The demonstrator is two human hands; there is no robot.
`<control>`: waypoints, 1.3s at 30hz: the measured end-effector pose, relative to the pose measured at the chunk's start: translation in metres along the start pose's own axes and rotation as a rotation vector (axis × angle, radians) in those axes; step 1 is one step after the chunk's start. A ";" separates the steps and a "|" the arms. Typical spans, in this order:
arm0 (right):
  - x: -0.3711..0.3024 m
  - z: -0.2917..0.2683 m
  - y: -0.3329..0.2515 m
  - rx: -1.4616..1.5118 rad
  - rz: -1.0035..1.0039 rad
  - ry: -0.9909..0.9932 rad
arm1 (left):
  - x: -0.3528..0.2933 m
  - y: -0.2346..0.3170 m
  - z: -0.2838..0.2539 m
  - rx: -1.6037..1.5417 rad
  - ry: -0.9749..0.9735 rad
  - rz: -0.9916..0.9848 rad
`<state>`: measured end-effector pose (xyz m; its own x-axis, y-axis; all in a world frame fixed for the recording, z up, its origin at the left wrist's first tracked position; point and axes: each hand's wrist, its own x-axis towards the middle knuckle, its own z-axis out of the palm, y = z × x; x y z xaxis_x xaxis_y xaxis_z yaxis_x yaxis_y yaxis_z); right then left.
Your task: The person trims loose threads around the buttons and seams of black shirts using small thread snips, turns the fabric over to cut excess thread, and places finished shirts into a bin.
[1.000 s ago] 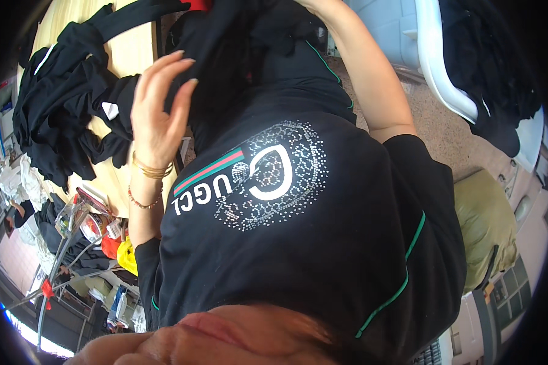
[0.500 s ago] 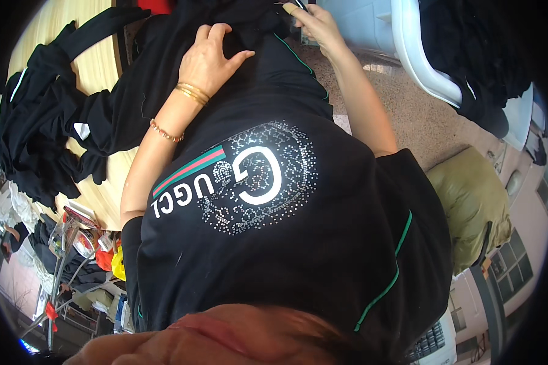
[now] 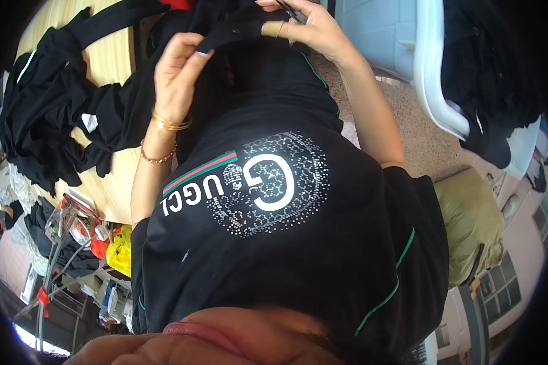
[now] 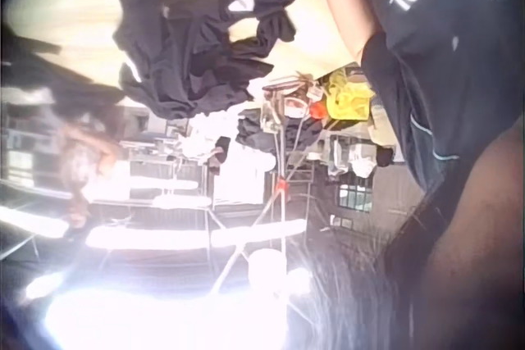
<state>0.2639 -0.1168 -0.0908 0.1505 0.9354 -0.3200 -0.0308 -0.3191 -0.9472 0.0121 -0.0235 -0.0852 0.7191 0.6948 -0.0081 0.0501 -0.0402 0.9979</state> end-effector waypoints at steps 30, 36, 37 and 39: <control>0.038 0.139 -0.065 -0.420 -0.488 -0.411 | -0.105 0.094 -0.088 0.028 0.835 0.012; 0.038 0.143 -0.065 -0.450 -0.437 -0.394 | -0.089 0.072 -0.068 0.168 0.769 -0.107; 0.039 0.143 -0.064 -0.452 -0.467 -0.393 | -0.088 0.069 -0.073 0.222 0.786 -0.147; 0.039 0.143 -0.062 -0.453 -0.489 -0.391 | -0.083 0.065 -0.080 0.109 0.849 -0.152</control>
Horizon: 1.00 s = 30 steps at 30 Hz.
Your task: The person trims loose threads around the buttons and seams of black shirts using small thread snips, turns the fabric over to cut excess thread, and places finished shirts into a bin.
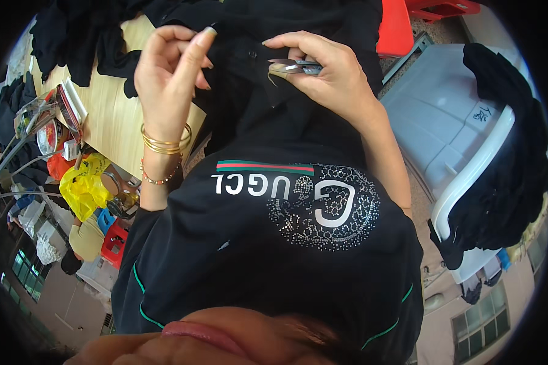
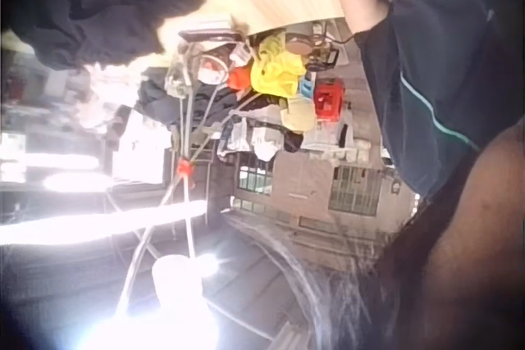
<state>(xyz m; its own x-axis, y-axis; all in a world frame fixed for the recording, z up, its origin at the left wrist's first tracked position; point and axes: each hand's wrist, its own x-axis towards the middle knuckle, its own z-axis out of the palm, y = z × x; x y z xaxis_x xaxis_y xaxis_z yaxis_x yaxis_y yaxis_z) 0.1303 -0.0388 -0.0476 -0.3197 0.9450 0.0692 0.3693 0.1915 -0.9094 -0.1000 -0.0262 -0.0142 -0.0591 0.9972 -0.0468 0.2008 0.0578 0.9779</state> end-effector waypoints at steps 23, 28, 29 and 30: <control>0.029 0.002 -0.031 -0.183 -0.376 0.209 | 0.008 -0.010 -0.020 -0.472 -0.177 -0.236; 0.032 0.004 -0.034 -0.221 -0.439 0.281 | 0.003 -0.008 -0.016 -0.467 -0.159 -0.213; 0.032 0.005 -0.033 -0.223 -0.448 0.292 | 0.003 -0.008 -0.016 -0.468 -0.161 -0.212; 0.032 0.006 -0.032 -0.225 -0.458 0.304 | 0.002 -0.009 -0.015 -0.463 -0.161 -0.211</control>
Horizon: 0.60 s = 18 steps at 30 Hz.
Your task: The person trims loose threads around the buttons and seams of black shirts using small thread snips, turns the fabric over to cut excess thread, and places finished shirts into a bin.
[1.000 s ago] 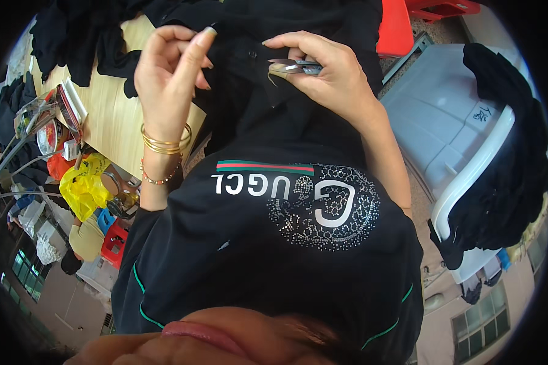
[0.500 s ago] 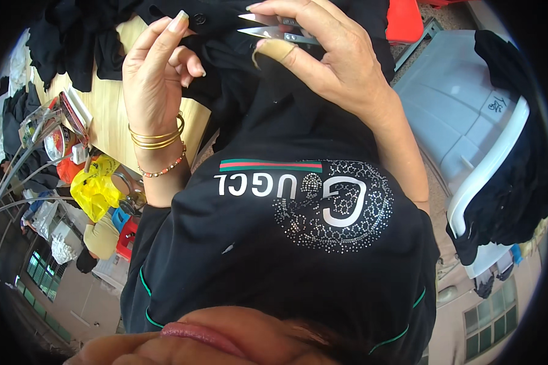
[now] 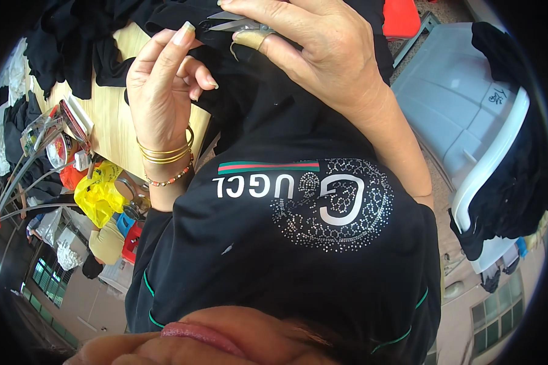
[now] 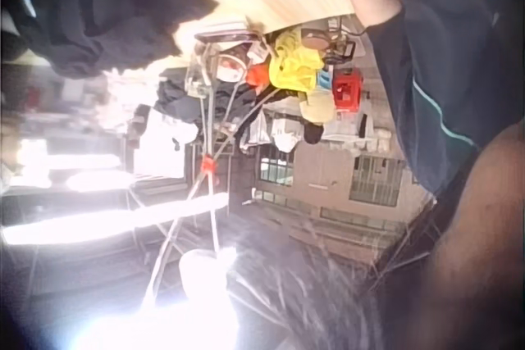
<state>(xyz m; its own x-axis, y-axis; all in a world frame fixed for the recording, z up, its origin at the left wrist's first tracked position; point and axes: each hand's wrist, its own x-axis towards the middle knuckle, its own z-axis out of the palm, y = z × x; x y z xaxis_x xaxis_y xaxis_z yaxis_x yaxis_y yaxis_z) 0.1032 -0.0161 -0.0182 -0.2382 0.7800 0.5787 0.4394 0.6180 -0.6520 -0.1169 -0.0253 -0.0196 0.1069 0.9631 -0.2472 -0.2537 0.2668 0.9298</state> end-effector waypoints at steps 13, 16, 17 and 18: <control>0.004 0.000 -0.010 -0.091 -0.042 0.062 | -0.002 -0.001 0.005 -0.075 0.002 -0.032; 0.002 0.003 -0.006 -0.125 -0.068 0.086 | -0.002 -0.003 0.006 -0.089 0.018 -0.034; 0.000 0.004 -0.005 -0.131 -0.082 0.099 | -0.002 -0.002 0.006 -0.089 0.017 -0.033; -0.002 0.005 -0.004 -0.137 -0.096 0.111 | -0.001 -0.003 0.006 -0.104 0.015 -0.045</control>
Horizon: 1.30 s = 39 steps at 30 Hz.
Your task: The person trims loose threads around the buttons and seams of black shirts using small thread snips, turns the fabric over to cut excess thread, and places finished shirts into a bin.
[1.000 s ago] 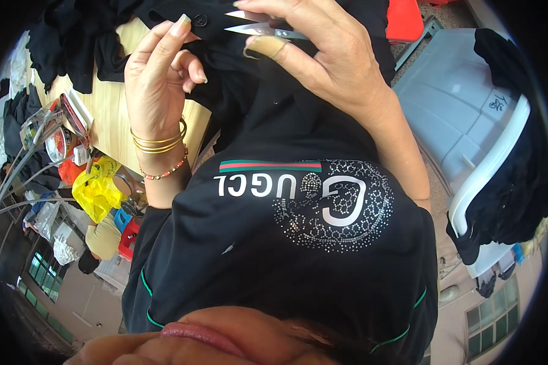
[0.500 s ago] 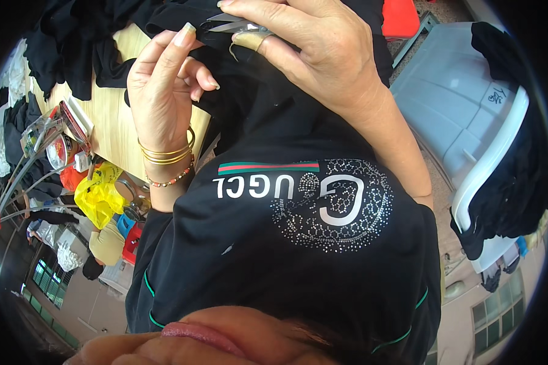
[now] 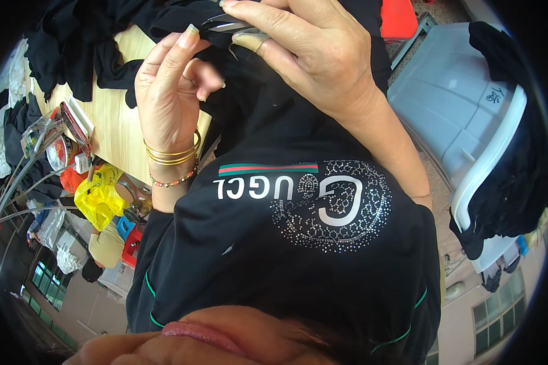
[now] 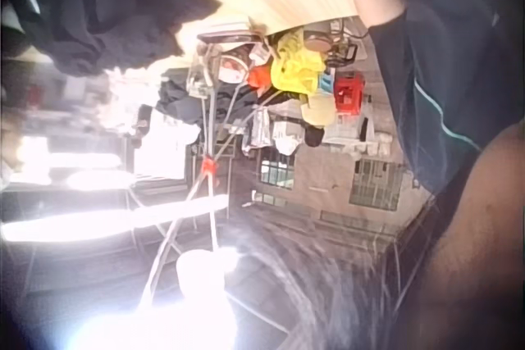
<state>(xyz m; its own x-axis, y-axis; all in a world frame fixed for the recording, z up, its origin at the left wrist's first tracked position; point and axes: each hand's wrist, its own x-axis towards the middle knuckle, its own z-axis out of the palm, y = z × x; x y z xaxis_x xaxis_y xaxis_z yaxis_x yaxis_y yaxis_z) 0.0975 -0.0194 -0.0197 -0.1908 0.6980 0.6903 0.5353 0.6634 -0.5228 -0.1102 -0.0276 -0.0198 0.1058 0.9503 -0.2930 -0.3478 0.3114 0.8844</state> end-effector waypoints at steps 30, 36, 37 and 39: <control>0.000 -0.002 -0.001 -0.053 -0.027 0.066 | -0.006 0.001 0.027 0.112 -0.014 0.093; -0.002 -0.002 0.002 -0.016 -0.014 0.084 | -0.005 0.000 0.027 0.125 -0.012 0.095; 0.000 -0.003 0.001 -0.025 -0.012 0.084 | -0.005 0.001 0.027 0.109 -0.012 0.097; 0.000 -0.004 0.001 -0.034 -0.007 0.088 | -0.005 0.002 0.028 0.112 -0.019 0.097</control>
<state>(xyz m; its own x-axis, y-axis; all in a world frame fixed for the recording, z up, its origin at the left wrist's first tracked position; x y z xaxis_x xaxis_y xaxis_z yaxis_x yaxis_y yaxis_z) 0.1009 -0.0201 -0.0183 -0.1228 0.6657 0.7361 0.5623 0.6578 -0.5011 -0.0855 -0.0317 -0.0061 0.0951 0.9755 -0.1985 -0.2517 0.2165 0.9433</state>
